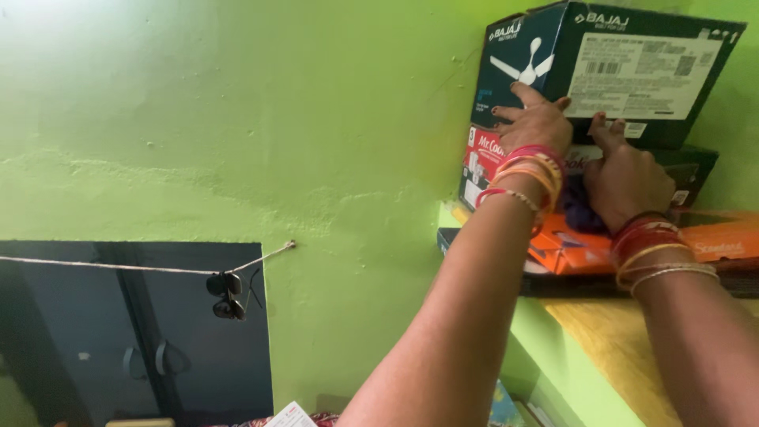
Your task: The person wipes the surfaces of several cardboard boxes with a dark blue cloth. They clean boxes on a table covered with a patterned cloth and then move to a wall-mounted shelf to clean more boxes, including a Mr. Cook box and a Bajaj fan box. The person handles the boxes one at a time, wiping them before placing them back on the shelf.
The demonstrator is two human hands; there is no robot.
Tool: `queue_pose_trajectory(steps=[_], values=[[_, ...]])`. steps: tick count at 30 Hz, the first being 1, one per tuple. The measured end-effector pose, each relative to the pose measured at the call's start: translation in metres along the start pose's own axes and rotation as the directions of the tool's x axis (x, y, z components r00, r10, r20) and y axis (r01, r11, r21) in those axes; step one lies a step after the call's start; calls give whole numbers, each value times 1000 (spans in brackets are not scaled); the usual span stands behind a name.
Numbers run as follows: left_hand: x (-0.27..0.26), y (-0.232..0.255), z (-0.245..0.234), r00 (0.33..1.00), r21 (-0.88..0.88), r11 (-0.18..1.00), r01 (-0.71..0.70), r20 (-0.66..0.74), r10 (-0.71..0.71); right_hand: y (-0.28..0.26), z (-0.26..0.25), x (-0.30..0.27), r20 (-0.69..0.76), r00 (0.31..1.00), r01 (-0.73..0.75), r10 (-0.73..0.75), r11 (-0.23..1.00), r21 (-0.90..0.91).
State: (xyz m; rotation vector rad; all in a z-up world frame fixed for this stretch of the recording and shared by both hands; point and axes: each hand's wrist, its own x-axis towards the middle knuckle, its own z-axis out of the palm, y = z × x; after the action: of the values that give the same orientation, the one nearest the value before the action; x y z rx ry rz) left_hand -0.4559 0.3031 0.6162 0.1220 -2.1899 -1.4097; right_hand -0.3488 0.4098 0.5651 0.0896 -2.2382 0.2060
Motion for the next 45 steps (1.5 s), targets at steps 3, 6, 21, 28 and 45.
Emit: queue_pose_trajectory(steps=[3, 6, 21, 28, 45], values=[[-13, 6, -10, 998, -21, 999, 28, 59, -26, 3, 2, -2, -21, 1000, -2, 4, 997, 72], [-19, 10, -16, 993, 33, 998, 59, 102, -62, 9, 6, -3, -62, 998, 33, -26, 992, 119], [-10, -6, 20, 998, 77, 997, -23, -64, 28, 11, 18, 0, -149, 989, 1, 20, 990, 140], [42, -33, 29, 1000, 247, 969, -10, 14, 7, 10, 27, 3, -37, 992, -117, 123, 982, 148], [3, -94, -31, 823, -312, 784, -536, 14, 568, -42, -17, -9, -320, 932, 282, -170, 896, 344]])
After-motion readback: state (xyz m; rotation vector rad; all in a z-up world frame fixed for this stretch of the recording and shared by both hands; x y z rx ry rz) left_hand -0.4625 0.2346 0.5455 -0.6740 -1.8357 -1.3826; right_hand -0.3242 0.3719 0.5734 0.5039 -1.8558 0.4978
